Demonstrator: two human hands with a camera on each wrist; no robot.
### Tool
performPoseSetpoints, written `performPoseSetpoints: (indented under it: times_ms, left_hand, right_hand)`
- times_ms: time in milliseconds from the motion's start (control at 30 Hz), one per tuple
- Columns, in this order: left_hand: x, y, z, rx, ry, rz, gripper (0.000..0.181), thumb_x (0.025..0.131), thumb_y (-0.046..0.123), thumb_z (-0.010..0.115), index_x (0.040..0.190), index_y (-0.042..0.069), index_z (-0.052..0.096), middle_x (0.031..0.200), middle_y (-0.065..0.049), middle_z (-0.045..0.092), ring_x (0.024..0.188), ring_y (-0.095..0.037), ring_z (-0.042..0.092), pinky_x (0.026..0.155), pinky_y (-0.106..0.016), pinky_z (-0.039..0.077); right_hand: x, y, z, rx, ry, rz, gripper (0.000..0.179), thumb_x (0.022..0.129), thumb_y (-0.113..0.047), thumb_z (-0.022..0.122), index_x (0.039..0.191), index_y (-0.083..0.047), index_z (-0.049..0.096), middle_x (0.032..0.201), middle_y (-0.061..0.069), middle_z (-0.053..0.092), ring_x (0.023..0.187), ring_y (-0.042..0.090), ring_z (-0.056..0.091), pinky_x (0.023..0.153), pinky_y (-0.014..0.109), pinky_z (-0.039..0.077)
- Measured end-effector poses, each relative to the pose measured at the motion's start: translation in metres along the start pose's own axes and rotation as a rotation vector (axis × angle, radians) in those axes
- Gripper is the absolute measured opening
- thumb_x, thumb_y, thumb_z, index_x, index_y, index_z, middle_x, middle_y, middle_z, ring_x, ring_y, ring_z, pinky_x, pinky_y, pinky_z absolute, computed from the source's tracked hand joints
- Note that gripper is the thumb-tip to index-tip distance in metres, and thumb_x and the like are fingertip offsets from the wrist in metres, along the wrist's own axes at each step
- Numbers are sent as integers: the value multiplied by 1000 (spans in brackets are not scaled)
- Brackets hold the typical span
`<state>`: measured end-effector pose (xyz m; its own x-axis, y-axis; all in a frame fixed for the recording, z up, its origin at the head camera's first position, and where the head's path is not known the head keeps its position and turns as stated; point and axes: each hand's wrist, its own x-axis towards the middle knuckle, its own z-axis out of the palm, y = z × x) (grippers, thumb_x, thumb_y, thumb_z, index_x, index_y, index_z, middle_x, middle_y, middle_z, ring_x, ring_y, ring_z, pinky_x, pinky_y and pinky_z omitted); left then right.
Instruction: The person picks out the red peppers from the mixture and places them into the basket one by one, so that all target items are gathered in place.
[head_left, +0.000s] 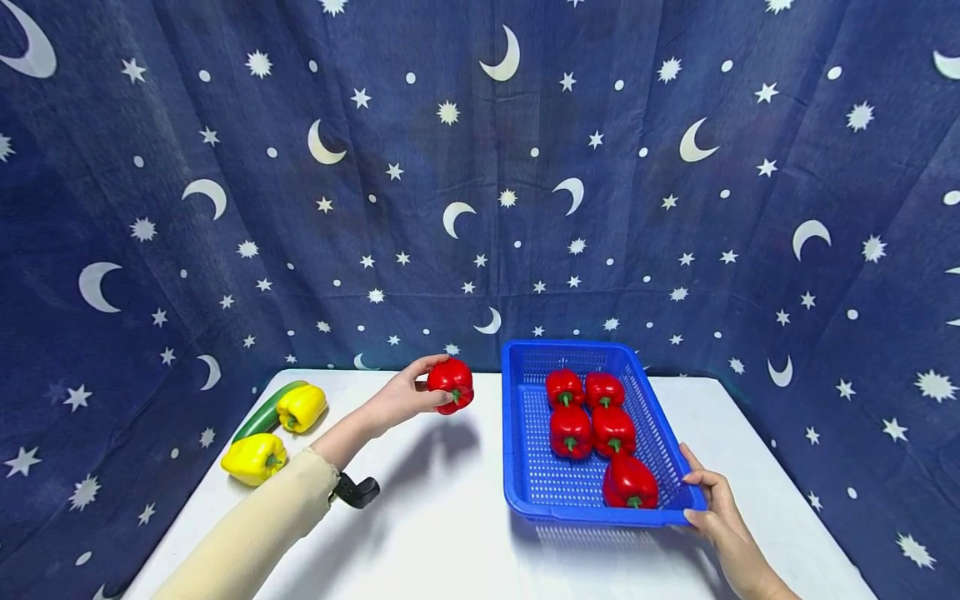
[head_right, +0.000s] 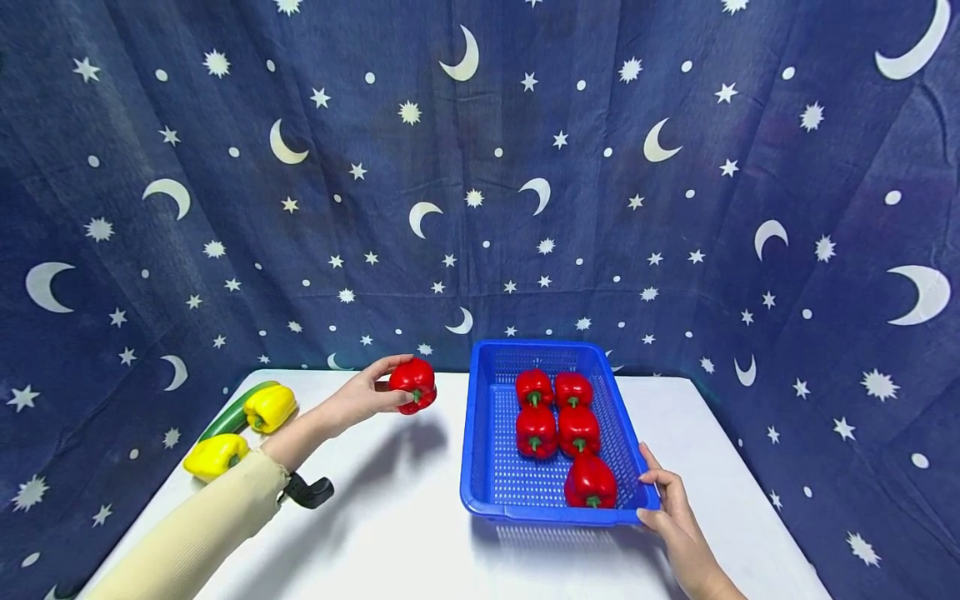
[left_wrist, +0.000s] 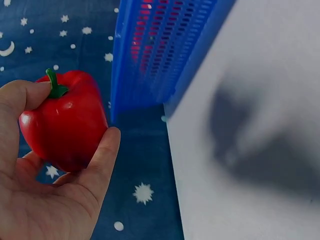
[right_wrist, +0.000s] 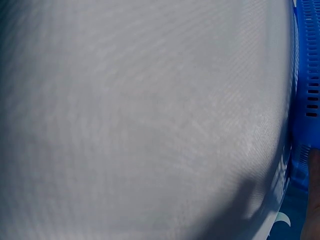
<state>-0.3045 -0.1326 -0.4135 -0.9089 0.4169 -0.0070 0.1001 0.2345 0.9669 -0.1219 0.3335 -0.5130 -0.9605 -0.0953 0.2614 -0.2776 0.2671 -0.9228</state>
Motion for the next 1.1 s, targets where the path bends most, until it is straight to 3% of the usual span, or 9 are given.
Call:
performPoseSetpoints:
  times_ms: [267, 567, 1100]
  left_hand:
    - [-4, 15, 16, 42, -34, 34, 71, 87, 21, 79, 151, 22, 48, 134, -13, 59, 114, -26, 63, 88, -40, 58]
    - [-11, 33, 40, 80, -108, 75, 69, 87, 23, 79, 149, 22, 50, 129, -9, 61, 114, -27, 62, 87, -40, 58]
    - [-9, 43, 78, 106, -251, 105, 68, 87, 19, 80, 149, 19, 52, 135, -7, 58, 120, -28, 59, 86, -38, 60]
  right_hand:
    - [0, 0, 1, -13, 9, 1, 35, 98, 4, 38, 130, 0, 25, 172, -3, 7, 133, -21, 28, 91, 14, 46]
    - [0, 1, 0, -13, 17, 18, 34, 98, 2, 39, 129, -2, 26, 172, -2, 6, 130, -21, 30, 92, 14, 45]
    - [0, 0, 1, -17, 16, 4, 34, 98, 3, 38, 129, 0, 26, 171, -5, 8, 132, -21, 29, 90, 16, 48]
